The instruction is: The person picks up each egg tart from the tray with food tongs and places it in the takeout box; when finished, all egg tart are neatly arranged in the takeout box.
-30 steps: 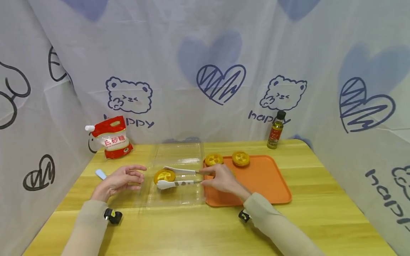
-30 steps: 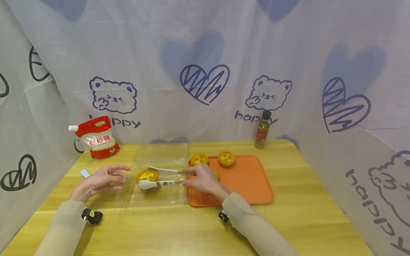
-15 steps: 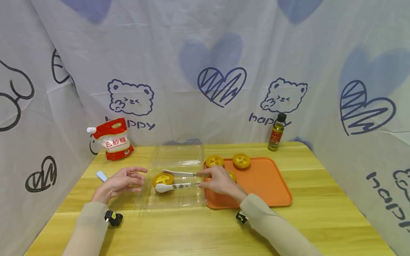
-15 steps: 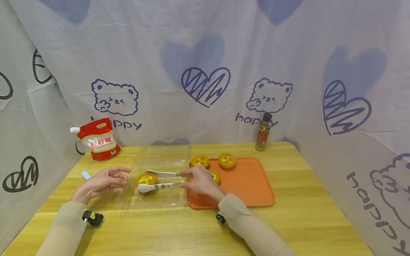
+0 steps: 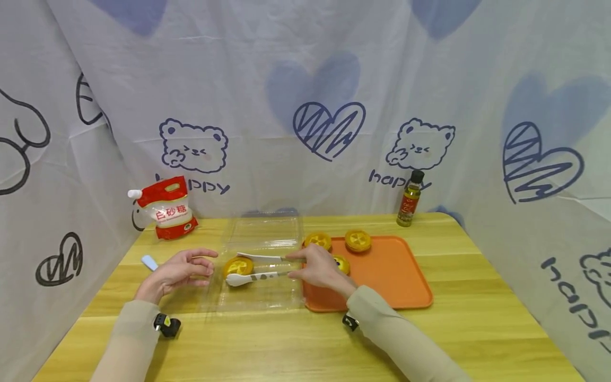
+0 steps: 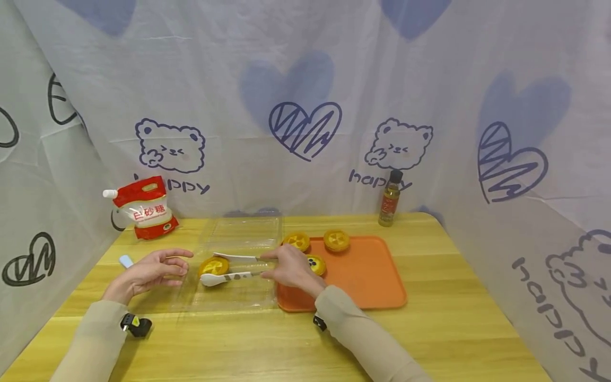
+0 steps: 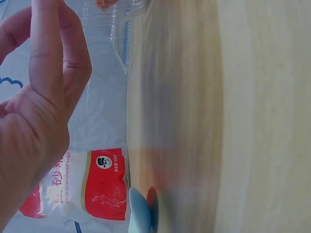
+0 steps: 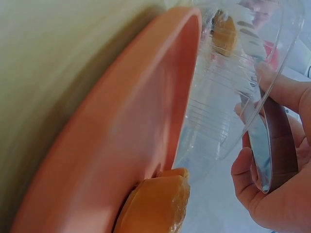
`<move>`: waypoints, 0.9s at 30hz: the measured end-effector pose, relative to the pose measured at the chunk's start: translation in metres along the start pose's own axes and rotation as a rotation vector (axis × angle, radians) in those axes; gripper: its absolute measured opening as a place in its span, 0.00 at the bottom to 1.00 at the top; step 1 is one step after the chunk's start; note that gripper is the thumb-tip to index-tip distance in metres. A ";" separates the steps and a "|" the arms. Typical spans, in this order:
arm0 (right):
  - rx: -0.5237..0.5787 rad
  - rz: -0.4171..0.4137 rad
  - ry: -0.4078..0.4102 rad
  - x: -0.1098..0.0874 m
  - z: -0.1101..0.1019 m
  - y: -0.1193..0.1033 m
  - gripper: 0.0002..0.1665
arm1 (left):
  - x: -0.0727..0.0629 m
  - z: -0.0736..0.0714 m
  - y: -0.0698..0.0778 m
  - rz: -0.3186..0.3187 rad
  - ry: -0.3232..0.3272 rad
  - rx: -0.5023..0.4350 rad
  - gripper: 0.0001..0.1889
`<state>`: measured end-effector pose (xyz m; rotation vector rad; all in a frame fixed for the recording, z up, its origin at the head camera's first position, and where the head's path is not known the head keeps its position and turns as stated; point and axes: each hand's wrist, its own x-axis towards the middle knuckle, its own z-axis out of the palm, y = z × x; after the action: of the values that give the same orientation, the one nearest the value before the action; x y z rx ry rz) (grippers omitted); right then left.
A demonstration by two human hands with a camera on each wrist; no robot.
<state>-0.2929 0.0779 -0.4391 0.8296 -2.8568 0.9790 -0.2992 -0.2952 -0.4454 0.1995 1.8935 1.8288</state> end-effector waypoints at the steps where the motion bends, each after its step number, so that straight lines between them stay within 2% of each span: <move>1: 0.001 0.001 -0.001 0.001 0.000 0.000 0.25 | 0.000 0.000 0.000 0.000 0.001 -0.002 0.26; 6: 0.020 -0.008 -0.012 0.003 0.001 -0.001 0.25 | -0.001 0.000 0.002 0.002 -0.006 -0.016 0.27; 15: -0.034 -0.004 0.005 0.005 0.006 -0.001 0.25 | -0.003 0.001 0.003 -0.010 0.000 -0.014 0.28; 22: -0.012 -0.005 0.005 0.006 0.006 0.000 0.25 | 0.000 0.000 0.000 -0.010 0.000 0.002 0.28; 27: 0.029 0.010 -0.029 0.006 0.002 -0.002 0.27 | 0.001 0.000 -0.002 -0.015 0.015 0.008 0.28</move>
<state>-0.2967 0.0730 -0.4386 0.8391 -2.8802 1.0206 -0.2998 -0.2952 -0.4475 0.1746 1.9075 1.8177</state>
